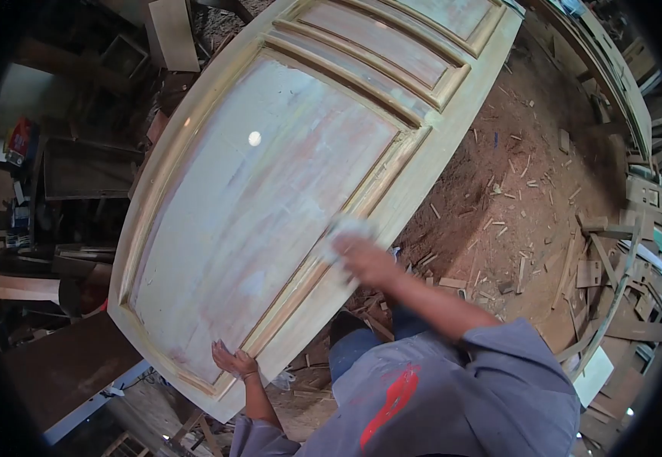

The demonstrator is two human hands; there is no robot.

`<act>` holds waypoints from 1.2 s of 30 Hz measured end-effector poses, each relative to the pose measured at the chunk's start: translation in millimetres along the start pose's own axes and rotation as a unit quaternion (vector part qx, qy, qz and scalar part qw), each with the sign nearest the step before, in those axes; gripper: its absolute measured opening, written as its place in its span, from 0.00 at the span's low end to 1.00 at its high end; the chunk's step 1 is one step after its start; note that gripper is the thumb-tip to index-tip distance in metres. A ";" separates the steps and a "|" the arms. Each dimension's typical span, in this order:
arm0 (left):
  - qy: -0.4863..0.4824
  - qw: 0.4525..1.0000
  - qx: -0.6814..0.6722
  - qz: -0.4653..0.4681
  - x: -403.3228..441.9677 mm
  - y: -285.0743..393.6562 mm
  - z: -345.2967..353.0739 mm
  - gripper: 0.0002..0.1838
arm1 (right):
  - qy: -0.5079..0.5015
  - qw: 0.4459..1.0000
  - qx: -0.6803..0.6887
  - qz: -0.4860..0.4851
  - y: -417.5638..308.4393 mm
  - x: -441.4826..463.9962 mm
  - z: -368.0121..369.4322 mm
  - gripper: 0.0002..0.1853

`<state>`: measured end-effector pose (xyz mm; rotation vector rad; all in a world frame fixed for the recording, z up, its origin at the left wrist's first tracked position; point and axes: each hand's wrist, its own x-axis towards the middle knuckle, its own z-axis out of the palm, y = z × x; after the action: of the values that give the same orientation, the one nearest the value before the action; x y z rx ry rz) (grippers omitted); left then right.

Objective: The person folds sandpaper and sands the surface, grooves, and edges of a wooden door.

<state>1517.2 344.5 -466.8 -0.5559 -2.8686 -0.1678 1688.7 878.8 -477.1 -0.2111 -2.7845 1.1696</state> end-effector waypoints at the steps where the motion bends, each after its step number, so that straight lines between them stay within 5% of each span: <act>1: 0.008 1.000 0.003 0.010 -2.5 -1.2 3.0 0.40 | -0.048 0.993 -0.101 0.047 38.6 1.4 -44.3 0.36; 4: -0.033 0.999 0.013 -0.029 -0.5 7.7 -5.3 0.41 | 0.192 0.945 -0.194 0.179 98.0 29.7 -140.2 0.28; 6: -0.016 1.000 -0.004 -0.027 4.2 9.4 -3.0 0.40 | 0.221 0.939 -0.075 0.254 77.2 38.7 -121.1 0.29; 7: -0.010 0.999 -0.011 -0.029 1.7 9.5 -3.3 0.39 | 0.174 0.948 -0.025 0.266 53.6 36.1 -85.2 0.29; 9: -0.013 1.000 -0.001 -0.028 1.4 12.3 -1.9 0.38 | 0.067 0.988 0.021 0.136 -4.9 8.1 21.7 0.31; 10: -0.016 1.000 0.008 -0.024 2.2 10.1 -4.9 0.38 | 0.012 0.997 0.001 0.078 -54.7 -0.3 39.6 0.32; 13: -0.017 0.999 0.001 -0.031 3.3 8.3 -2.7 0.37 | -0.023 0.999 0.040 -0.025 -53.9 -2.1 51.0 0.30; 15: -0.017 1.000 -0.004 -0.024 5.8 6.3 -3.8 0.37 | 0.053 0.995 0.042 0.071 5.9 4.4 -14.7 0.33; 17: -0.025 0.999 -0.005 -0.025 0.5 10.3 -7.1 0.37 | 0.141 0.968 -0.173 0.118 77.7 17.0 -82.3 0.32; 19: -0.027 0.999 -0.003 -0.028 2.1 13.1 -8.4 0.37 | 0.160 0.930 0.055 0.325 71.0 40.1 -122.0 0.31; 21: -0.012 1.000 -0.013 -0.018 4.5 10.2 -4.4 0.38 | 0.182 0.951 -0.018 0.250 62.4 44.3 -81.3 0.31; 23: -0.018 1.000 -0.012 -0.018 2.7 10.6 -3.4 0.39 | 0.050 0.980 -0.052 0.183 9.7 10.6 25.7 0.35; 25: -0.040 0.999 0.005 -0.026 4.6 13.4 -9.7 0.40 | -0.020 0.997 -0.052 0.055 -76.4 8.1 39.8 0.35; 28: -0.027 0.999 -0.028 -0.029 2.1 6.5 -3.2 0.40 | -0.033 0.998 0.005 0.054 -27.0 9.2 14.6 0.32; 32: -0.014 0.999 -0.020 -0.025 0.6 7.9 -9.6 0.38 | 0.131 0.958 -0.184 0.179 79.4 39.8 -115.7 0.31; 36: -0.012 1.000 -0.008 -0.017 3.9 10.7 -5.0 0.37 | 0.063 0.969 -0.115 0.210 4.3 25.1 -11.7 0.30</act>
<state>1518.8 355.0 -460.2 -0.5144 -2.9032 -0.1903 1666.2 894.3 -470.7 -0.9010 -2.8341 0.8543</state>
